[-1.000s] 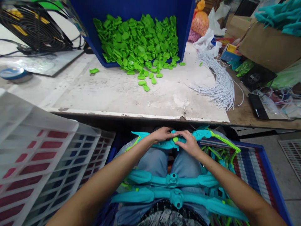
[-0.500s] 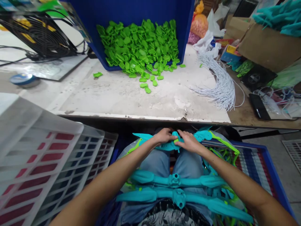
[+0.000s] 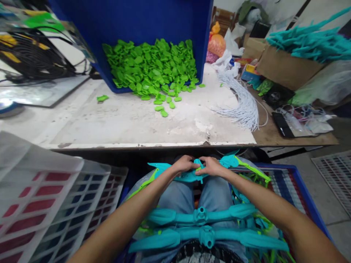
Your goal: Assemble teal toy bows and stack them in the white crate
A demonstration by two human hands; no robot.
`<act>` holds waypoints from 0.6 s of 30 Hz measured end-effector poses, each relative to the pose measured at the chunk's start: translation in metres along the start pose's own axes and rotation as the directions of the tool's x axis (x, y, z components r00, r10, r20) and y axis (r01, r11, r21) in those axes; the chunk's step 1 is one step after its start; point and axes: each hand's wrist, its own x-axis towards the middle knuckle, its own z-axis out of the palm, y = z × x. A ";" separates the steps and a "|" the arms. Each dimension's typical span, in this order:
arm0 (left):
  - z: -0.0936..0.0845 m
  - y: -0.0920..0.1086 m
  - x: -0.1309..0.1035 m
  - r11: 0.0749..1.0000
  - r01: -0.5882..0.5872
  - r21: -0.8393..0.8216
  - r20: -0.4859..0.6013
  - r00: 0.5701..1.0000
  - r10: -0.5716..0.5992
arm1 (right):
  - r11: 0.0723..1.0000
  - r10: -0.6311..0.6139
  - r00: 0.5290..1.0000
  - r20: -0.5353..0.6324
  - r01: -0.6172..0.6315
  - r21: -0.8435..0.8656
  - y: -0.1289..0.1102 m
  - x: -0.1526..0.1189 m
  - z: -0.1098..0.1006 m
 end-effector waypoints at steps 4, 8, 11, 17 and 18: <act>-0.001 -0.002 -0.002 0.998 0.045 0.031 0.008 0.999 -0.046 | 0.994 -0.110 0.994 0.015 0.110 0.016 0.004 -0.006 0.002; 0.002 0.003 -0.003 0.995 0.100 0.010 0.002 0.995 -0.100 | 0.996 -0.076 0.997 0.014 0.075 0.054 0.009 -0.005 0.000; 0.003 0.006 -0.002 0.990 0.139 0.006 -0.029 0.990 -0.139 | 0.994 -0.069 0.997 -0.027 0.071 0.079 0.006 -0.007 0.005; -0.002 -0.003 -0.004 0.985 0.070 0.156 -0.043 0.997 -0.064 | 0.968 -0.247 0.924 -0.292 0.249 -0.033 0.015 -0.033 -0.004; -0.004 -0.006 -0.004 0.979 0.034 0.203 -0.041 0.999 -0.026 | 0.965 -0.254 0.872 -0.418 0.255 -0.054 0.025 -0.038 -0.016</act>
